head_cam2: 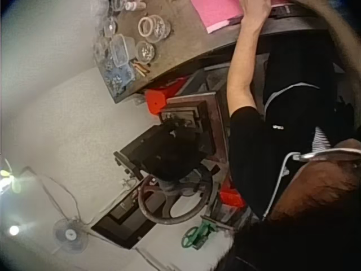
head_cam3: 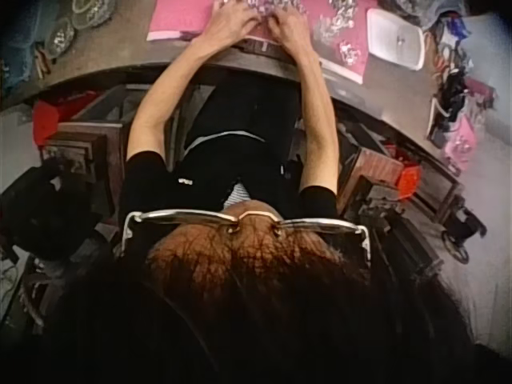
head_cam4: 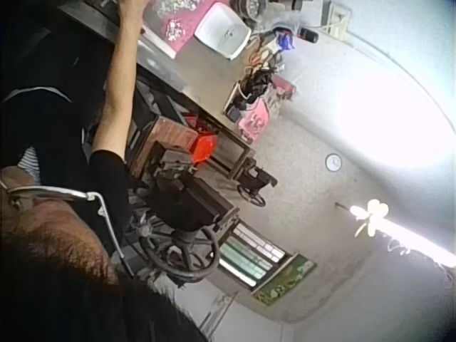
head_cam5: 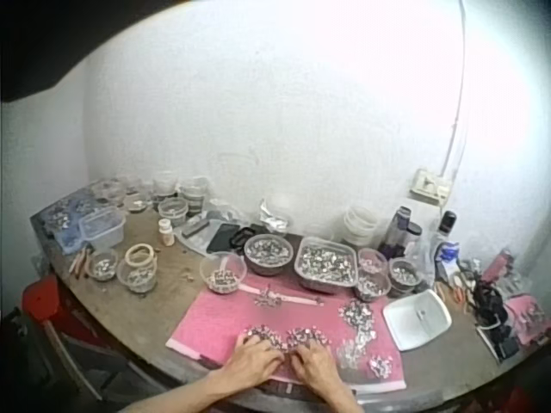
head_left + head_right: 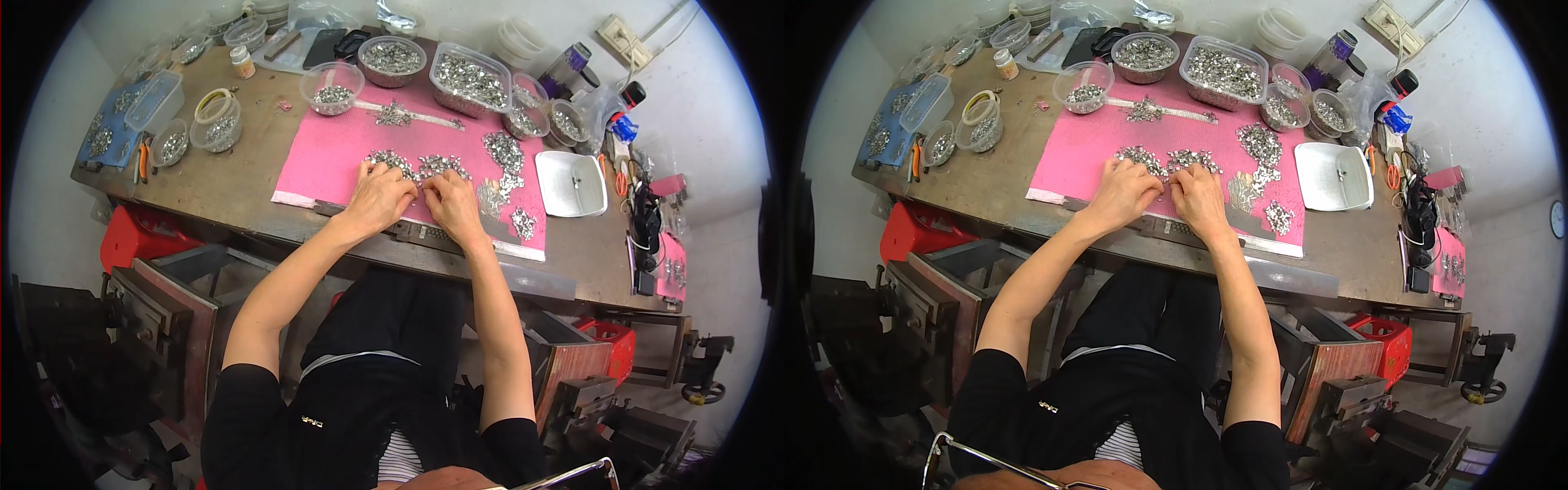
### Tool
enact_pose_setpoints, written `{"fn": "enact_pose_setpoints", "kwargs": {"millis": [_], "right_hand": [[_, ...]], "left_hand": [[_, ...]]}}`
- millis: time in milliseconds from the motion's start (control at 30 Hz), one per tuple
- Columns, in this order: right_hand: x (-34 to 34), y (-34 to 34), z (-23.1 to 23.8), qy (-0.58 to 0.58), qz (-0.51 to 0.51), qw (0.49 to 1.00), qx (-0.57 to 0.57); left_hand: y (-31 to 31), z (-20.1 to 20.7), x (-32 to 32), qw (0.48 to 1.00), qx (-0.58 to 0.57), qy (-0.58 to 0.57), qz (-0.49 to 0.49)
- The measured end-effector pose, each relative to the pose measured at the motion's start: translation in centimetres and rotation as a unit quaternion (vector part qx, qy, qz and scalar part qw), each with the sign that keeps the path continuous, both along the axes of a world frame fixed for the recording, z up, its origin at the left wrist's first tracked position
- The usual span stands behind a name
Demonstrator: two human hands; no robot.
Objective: The person places small metal pieces into a metal mold strip, inserts the mold into a manual press machine, and rotates the wheel to press them. The person then returns the mold to the workbench to place more metal pieces into it.
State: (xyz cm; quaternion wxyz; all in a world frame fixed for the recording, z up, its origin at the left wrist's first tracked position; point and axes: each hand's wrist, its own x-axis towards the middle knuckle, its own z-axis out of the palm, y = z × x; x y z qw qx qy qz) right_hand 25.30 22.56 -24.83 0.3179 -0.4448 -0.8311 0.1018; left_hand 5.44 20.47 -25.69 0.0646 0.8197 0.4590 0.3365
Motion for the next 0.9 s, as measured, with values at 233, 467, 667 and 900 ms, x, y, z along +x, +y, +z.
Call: {"fn": "enact_pose_setpoints", "kwargs": {"millis": [233,467,667,900], "right_hand": [[-0.2,0.2,-0.7,-0.019,0.001,0.999,0.041],[3.2,-3.7,2.2,0.047,0.019,0.997,-0.062],[4.5,-7.5,1.6,0.044,0.059,0.997,-0.024],[4.3,-7.8,0.7,-0.022,0.046,0.996,0.073]], "left_hand": [[0.4,0.2,0.9,0.999,0.023,0.034,-0.001],[-1.2,1.5,0.5,0.999,0.02,-0.019,-0.038],[-4.4,0.7,3.4,0.993,0.005,-0.055,-0.102],[-4.7,0.3,4.1,0.995,0.02,-0.041,-0.092]]}}
